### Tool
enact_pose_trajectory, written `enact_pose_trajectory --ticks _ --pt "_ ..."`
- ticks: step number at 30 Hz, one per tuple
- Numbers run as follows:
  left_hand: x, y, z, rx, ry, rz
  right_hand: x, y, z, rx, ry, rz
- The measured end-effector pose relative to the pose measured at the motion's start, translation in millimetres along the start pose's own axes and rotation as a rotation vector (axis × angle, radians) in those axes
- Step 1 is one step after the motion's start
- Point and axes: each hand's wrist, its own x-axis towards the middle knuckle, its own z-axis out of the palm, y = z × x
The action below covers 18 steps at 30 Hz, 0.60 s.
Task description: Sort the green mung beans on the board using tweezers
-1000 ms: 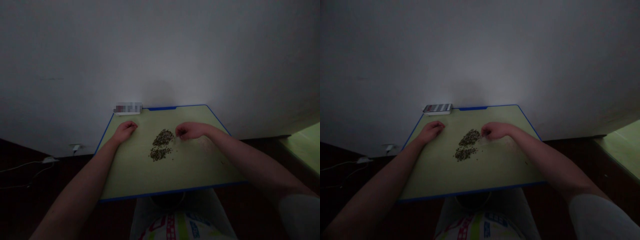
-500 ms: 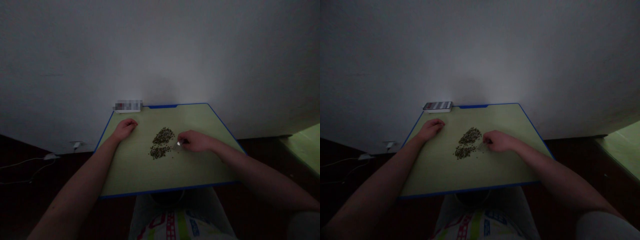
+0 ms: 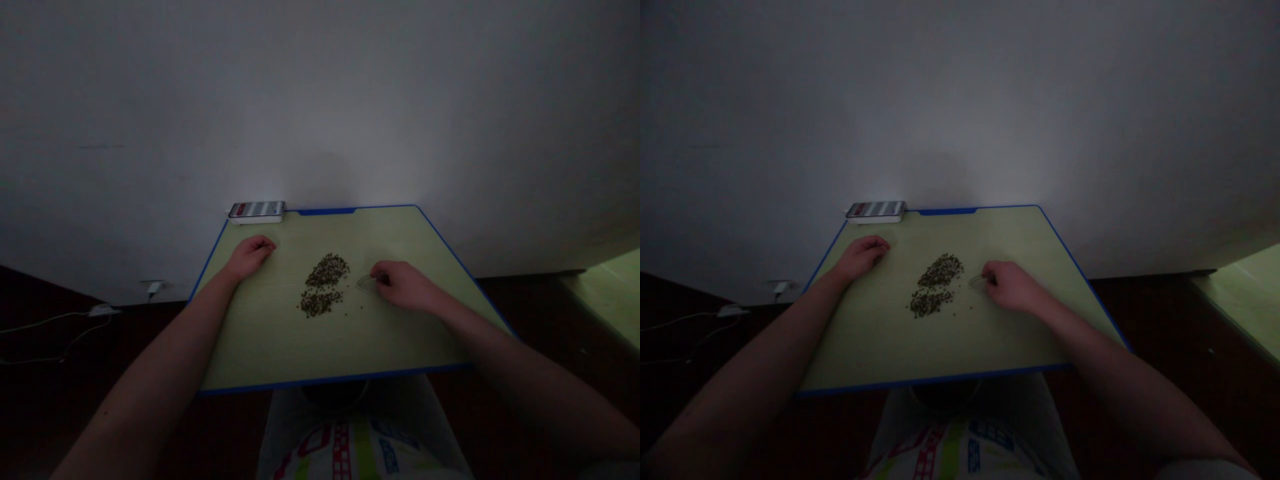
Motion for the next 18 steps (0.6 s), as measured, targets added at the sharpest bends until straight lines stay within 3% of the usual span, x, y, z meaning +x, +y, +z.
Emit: enact_pose_trajectory --ticks 10,18 --pt "-2.2 4.9 0.6 0.001 0.017 -0.031 23.6 -2.9 -1.0 0.046 0.027 -0.037" --pt "-0.1 0.2 0.3 0.010 0.008 -0.017 9.4 -10.2 9.1 0.074 -0.030 -0.045"
